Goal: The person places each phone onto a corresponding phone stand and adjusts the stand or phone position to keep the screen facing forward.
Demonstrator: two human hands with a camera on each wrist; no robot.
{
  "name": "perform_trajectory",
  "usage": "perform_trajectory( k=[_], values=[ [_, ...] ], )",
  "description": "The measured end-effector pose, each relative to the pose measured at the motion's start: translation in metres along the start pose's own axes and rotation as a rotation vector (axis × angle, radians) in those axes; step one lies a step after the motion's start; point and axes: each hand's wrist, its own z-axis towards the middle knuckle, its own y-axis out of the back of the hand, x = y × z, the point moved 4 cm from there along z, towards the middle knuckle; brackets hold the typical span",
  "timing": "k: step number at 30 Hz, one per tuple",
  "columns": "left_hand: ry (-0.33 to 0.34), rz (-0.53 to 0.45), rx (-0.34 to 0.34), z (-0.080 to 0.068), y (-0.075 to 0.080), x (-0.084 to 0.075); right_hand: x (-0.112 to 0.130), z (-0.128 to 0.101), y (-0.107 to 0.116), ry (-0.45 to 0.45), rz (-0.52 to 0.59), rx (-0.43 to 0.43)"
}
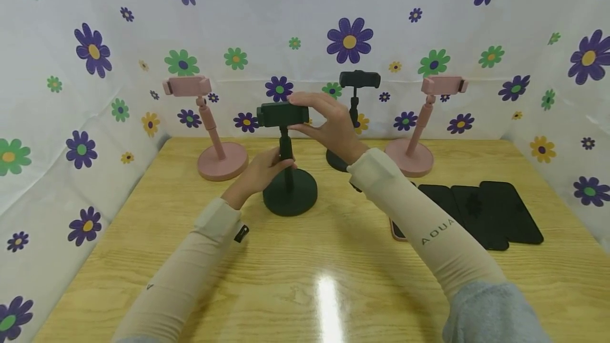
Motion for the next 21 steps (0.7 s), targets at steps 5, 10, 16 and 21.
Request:
perform_trajectory(
  k=[5, 10, 16, 21],
  values=[
    [0.003, -0.031, 0.003, 0.002, 0.001, 0.002, 0.002, 0.002, 0.004, -0.053, -0.038, 0.085],
    [0.034, -0.023, -0.009, 0.000, 0.000, 0.000, 0.006, -0.002, 0.019, -0.106, -0.133, 0.191],
    [0.119, 0.125, -0.068, -0.012, 0.002, -0.004, 0.009, -0.021, 0.063, -0.209, -0.283, 0.315],
    [0.163, 0.142, -0.143, -0.026, 0.007, -0.008, 0.008, -0.048, 0.108, -0.334, -0.392, 0.416]
  ],
)
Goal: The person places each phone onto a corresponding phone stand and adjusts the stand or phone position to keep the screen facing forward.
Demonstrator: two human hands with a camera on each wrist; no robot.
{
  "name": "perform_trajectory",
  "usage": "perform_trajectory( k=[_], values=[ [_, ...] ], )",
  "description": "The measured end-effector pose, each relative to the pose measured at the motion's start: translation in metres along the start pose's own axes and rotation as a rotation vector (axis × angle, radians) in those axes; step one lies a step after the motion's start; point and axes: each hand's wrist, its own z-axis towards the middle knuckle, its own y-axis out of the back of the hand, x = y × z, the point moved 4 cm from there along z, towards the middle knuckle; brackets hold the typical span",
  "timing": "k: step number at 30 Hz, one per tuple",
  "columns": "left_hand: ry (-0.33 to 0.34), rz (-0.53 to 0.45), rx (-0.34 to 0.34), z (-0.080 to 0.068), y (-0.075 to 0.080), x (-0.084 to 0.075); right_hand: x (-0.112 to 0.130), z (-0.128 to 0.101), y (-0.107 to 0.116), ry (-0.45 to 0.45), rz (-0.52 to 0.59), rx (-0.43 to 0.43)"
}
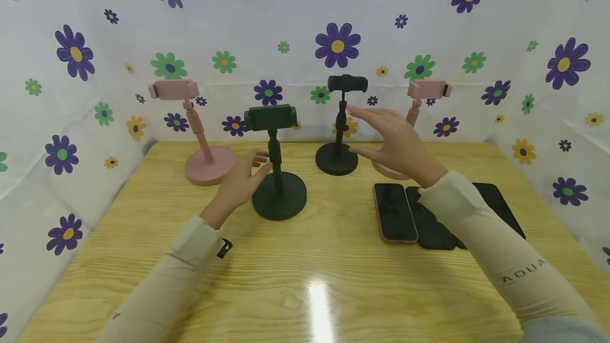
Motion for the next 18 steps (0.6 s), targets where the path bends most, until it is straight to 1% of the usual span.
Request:
perform_trajectory(
  k=[3, 5, 9, 14, 18],
  values=[
    [0.014, -0.017, -0.047, -0.005, 0.001, -0.001, -0.020, -0.027, 0.011, -0.104, -0.034, 0.066],
    [0.007, -0.034, -0.068, -0.006, 0.001, -0.001, -0.036, -0.045, 0.016, -0.190, -0.059, 0.118],
    [-0.020, -0.144, -0.085, -0.002, 0.001, -0.004, -0.066, -0.079, 0.029, -0.368, -0.087, 0.210],
    [-0.046, -0.257, -0.053, 0.010, -0.001, -0.007, -0.099, -0.118, 0.046, -0.551, -0.095, 0.328],
    [-0.066, -0.299, -0.018, 0.016, -0.010, -0.011, -0.121, -0.149, 0.054, -0.673, -0.073, 0.386]
  ],
)
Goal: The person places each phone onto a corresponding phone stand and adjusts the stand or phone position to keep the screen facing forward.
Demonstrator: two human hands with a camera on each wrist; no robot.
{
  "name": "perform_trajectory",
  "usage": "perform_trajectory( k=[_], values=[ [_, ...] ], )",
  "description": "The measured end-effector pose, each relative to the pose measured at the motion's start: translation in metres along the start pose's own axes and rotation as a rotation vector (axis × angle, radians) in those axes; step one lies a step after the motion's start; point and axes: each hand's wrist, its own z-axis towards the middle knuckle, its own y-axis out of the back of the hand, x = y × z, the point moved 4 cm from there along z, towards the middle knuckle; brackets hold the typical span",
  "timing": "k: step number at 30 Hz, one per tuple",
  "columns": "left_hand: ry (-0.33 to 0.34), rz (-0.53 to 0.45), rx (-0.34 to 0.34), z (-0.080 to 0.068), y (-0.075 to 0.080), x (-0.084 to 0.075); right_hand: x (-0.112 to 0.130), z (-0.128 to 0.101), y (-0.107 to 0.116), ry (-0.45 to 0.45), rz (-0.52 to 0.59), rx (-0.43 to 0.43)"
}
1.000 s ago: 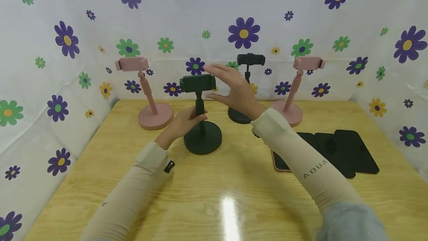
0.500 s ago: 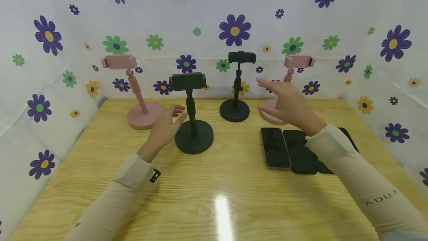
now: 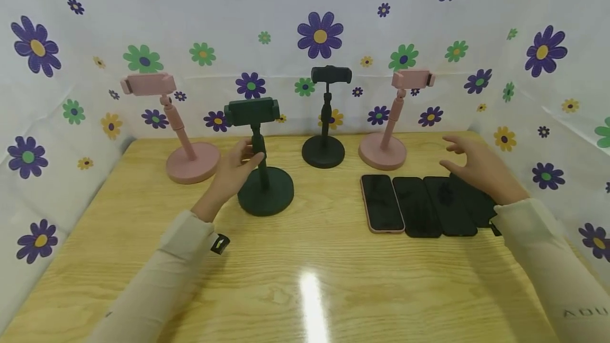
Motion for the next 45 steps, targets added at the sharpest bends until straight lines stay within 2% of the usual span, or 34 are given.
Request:
perform_trajectory(
  k=[4, 8, 13, 16, 21, 29, 34, 40, 45],
  values=[
    [-0.027, -0.009, 0.012, 0.003, -0.004, -0.003, -0.027, -0.005, -0.007, -0.069, -0.005, 0.050],
    [-0.048, 0.004, -0.003, 0.007, -0.005, -0.005, -0.057, -0.009, -0.018, -0.143, -0.056, 0.136],
    [-0.054, 0.018, -0.010, 0.010, -0.009, -0.006, -0.096, -0.018, -0.033, -0.215, -0.101, 0.239],
    [-0.050, 0.011, 0.002, 0.010, -0.014, -0.005, -0.111, -0.023, -0.038, -0.239, -0.106, 0.284],
    [-0.050, 0.003, 0.007, 0.012, -0.017, -0.004, -0.116, -0.023, -0.040, -0.254, -0.119, 0.308],
    [-0.063, 0.013, 0.006, 0.016, -0.015, -0.003, -0.116, -0.010, -0.042, -0.291, -0.109, 0.351],
    [-0.053, 0.026, 0.008, 0.015, -0.015, -0.003, -0.124, -0.010, -0.047, -0.354, -0.015, 0.387],
    [-0.065, 0.028, 0.013, 0.016, -0.015, -0.003, -0.131, -0.018, -0.051, -0.419, 0.154, 0.329],
    [-0.072, 0.027, 0.010, 0.016, -0.015, -0.003, -0.133, -0.019, -0.048, -0.455, 0.186, 0.271]
  ],
)
